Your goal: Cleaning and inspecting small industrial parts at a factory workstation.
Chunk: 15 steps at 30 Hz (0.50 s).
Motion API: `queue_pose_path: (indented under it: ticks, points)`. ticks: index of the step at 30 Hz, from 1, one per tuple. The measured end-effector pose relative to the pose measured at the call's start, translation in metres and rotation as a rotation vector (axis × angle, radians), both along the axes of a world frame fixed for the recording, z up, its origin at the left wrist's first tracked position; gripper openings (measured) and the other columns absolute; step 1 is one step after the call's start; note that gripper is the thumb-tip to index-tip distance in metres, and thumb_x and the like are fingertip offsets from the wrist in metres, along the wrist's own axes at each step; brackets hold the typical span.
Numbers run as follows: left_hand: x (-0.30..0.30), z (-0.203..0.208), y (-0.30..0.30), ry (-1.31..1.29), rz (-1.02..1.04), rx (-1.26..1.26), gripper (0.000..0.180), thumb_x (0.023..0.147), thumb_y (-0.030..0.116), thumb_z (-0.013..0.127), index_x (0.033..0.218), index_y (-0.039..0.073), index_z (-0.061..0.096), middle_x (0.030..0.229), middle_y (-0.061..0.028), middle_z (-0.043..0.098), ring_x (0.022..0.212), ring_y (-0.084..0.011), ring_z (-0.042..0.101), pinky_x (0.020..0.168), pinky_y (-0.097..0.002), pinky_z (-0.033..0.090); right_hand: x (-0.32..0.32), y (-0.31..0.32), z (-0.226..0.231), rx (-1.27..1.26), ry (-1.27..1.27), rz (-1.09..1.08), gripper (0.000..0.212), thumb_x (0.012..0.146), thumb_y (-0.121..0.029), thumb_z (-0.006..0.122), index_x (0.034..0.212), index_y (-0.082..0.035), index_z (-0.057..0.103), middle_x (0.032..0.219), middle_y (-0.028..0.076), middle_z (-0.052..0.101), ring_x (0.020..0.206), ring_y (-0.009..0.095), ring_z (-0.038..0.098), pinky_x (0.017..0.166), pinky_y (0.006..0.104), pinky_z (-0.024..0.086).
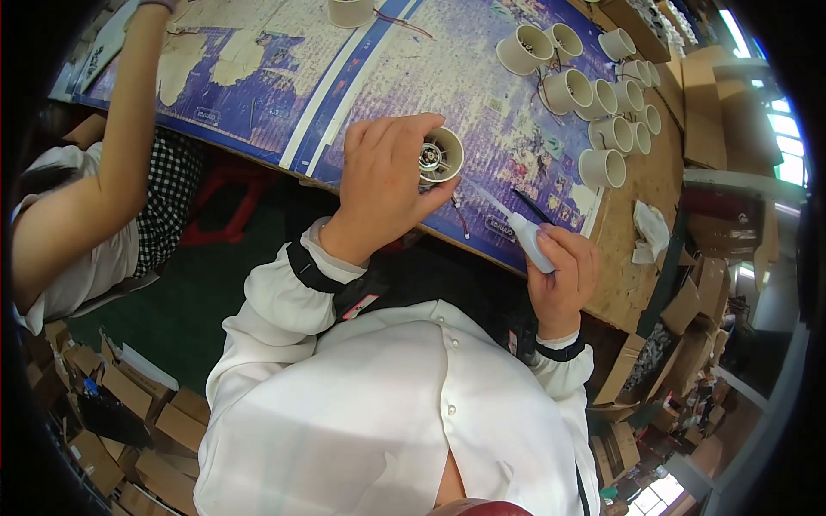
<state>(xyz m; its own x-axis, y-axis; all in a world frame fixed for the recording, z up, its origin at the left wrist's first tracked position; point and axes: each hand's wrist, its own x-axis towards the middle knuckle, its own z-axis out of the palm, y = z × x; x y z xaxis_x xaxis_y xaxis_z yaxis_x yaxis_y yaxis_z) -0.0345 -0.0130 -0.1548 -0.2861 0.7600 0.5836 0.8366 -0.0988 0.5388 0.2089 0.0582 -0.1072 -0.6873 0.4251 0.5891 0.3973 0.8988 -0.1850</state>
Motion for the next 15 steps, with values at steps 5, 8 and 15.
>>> queue_pose_path:
  ticks: [5, 8, 15]
  points:
    - [0.0, 0.001, 0.0, -0.008, 0.002, -0.02, 0.064, 0.067, 0.023, 0.086, 0.12, 0.008, 0.055, 0.109, -0.0061, 0.063, 0.099, -0.0279, 0.057, 0.091, -0.0404, 0.037, 0.001, 0.0, -0.002, -0.004, 0.0, -0.003, 0.039, 0.068, 0.003, 0.08, 0.102, -0.009, 0.066, 0.099, 0.007, 0.069, 0.083, 0.026, 0.064, 0.072, 0.0344, 0.052]
    - [0.0, 0.002, 0.0, -0.012, 0.002, -0.031, 0.064, 0.066, 0.024, 0.086, 0.12, 0.007, 0.055, 0.109, -0.0062, 0.063, 0.099, -0.028, 0.057, 0.092, -0.0403, 0.037, 0.004, 0.0, -0.002, -0.012, 0.006, -0.013, 0.038, 0.068, 0.002, 0.081, 0.102, -0.009, 0.066, 0.099, 0.006, 0.069, 0.082, 0.026, 0.064, 0.072, 0.0345, 0.052]
    - [0.002, 0.005, -0.001, -0.014, -0.001, -0.039, 0.063, 0.068, 0.027, 0.085, 0.12, 0.006, 0.056, 0.11, -0.0069, 0.063, 0.098, -0.0285, 0.057, 0.092, -0.0406, 0.036, 0.016, 0.0, -0.008, -0.104, 0.099, -0.073, 0.037, 0.072, 0.002, 0.08, 0.104, -0.008, 0.065, 0.097, 0.009, 0.069, 0.083, 0.026, 0.064, 0.074, 0.033, 0.052]
